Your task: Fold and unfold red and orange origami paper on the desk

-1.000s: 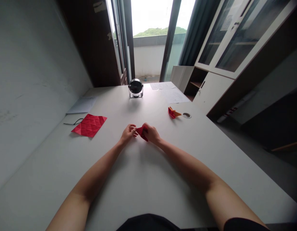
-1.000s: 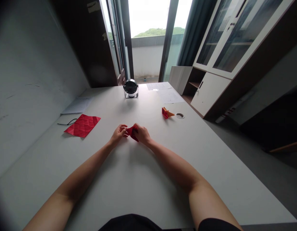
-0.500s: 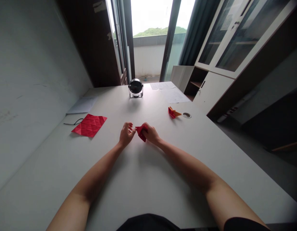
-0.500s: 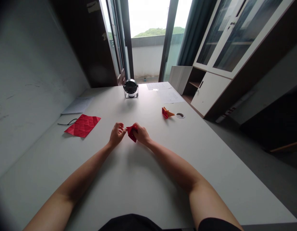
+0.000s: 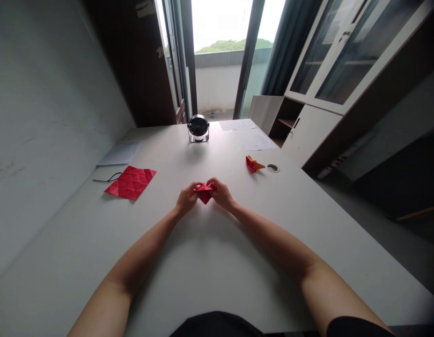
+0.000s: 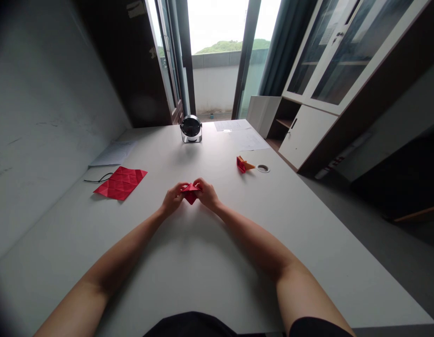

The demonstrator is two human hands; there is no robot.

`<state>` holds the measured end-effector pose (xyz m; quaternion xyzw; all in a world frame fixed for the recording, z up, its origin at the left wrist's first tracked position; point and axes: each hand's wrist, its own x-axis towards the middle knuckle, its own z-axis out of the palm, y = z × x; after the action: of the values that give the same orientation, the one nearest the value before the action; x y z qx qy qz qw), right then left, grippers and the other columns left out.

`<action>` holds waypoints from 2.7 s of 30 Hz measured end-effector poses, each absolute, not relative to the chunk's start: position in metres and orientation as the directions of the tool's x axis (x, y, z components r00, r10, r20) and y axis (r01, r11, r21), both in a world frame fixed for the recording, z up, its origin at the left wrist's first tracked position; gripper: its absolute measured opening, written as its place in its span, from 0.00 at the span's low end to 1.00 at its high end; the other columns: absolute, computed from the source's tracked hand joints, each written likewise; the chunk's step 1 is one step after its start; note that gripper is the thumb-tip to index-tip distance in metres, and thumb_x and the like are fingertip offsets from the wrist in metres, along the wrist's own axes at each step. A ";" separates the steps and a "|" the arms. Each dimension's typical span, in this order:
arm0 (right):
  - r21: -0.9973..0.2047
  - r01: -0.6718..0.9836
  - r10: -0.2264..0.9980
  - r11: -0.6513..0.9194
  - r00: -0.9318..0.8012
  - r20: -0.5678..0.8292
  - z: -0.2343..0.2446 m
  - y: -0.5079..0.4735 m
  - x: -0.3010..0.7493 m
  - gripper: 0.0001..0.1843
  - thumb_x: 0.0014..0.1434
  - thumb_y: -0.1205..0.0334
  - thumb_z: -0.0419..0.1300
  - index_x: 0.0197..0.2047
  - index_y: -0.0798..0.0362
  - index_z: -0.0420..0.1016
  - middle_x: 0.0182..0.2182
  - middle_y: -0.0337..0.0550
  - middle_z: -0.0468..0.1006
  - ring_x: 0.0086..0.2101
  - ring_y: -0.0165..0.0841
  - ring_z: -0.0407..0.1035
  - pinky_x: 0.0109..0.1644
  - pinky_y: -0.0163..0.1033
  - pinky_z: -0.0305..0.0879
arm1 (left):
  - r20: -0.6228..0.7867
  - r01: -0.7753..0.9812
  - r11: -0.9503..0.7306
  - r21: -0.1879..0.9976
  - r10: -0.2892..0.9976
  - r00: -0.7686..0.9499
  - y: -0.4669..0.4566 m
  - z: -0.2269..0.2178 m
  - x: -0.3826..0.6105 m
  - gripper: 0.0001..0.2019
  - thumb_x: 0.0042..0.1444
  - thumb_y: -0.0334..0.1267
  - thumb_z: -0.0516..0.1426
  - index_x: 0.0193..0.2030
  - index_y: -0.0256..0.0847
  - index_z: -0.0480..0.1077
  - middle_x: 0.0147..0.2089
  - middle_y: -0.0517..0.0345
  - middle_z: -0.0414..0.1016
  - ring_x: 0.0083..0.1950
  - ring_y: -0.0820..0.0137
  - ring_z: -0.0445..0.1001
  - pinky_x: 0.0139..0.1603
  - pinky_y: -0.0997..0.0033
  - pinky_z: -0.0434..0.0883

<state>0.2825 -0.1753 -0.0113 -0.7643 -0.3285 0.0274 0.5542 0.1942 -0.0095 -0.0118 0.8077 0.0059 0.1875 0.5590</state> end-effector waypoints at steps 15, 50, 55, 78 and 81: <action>-0.968 0.193 0.679 0.160 0.691 0.250 -0.006 -0.179 0.288 0.15 0.57 0.52 0.59 0.41 0.53 0.78 0.37 0.45 0.80 0.38 0.36 0.73 0.42 0.42 0.73 | 0.094 -0.156 0.204 0.967 0.283 0.954 0.005 -0.019 0.203 0.16 0.50 0.37 0.56 0.46 0.37 0.75 0.45 0.50 0.79 0.43 0.64 0.78 0.46 0.59 0.77; -0.952 0.276 0.683 0.134 0.671 0.291 -0.024 -0.175 0.298 0.12 0.53 0.61 0.61 0.41 0.54 0.76 0.33 0.42 0.80 0.33 0.33 0.73 0.39 0.37 0.68 | 0.103 -0.106 0.003 0.994 0.230 0.968 0.005 -0.014 0.199 0.22 0.56 0.46 0.58 0.53 0.37 0.76 0.52 0.47 0.79 0.50 0.60 0.77 0.48 0.64 0.73; -0.953 0.273 0.662 0.128 0.693 0.287 -0.030 -0.173 0.301 0.11 0.55 0.56 0.63 0.39 0.54 0.75 0.31 0.42 0.79 0.32 0.34 0.71 0.38 0.38 0.68 | 0.119 -0.125 0.029 0.992 0.159 0.980 0.003 -0.015 0.198 0.23 0.56 0.46 0.60 0.57 0.39 0.70 0.56 0.46 0.75 0.50 0.60 0.77 0.39 0.69 0.74; -0.962 0.215 0.564 0.169 0.779 0.273 -0.027 -0.174 0.302 0.15 0.53 0.50 0.66 0.35 0.53 0.73 0.30 0.40 0.77 0.32 0.33 0.71 0.38 0.38 0.69 | 0.274 -0.187 -0.348 0.919 0.221 0.936 -0.003 -0.013 0.193 0.15 0.57 0.48 0.61 0.47 0.43 0.74 0.43 0.54 0.80 0.40 0.65 0.79 0.37 0.70 0.70; -0.972 0.191 0.594 0.136 0.769 0.235 -0.025 -0.173 0.300 0.17 0.53 0.48 0.66 0.33 0.54 0.72 0.27 0.39 0.77 0.30 0.32 0.70 0.35 0.37 0.67 | 0.300 -0.166 -0.448 0.878 0.245 0.922 -0.001 -0.013 0.193 0.12 0.61 0.47 0.58 0.44 0.43 0.74 0.39 0.56 0.80 0.36 0.67 0.77 0.36 0.71 0.69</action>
<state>0.3001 -0.1734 -0.0247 -0.6408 -0.3064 0.1462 0.6886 0.1933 -0.0011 -0.0132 0.8280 0.0239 0.1961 0.5247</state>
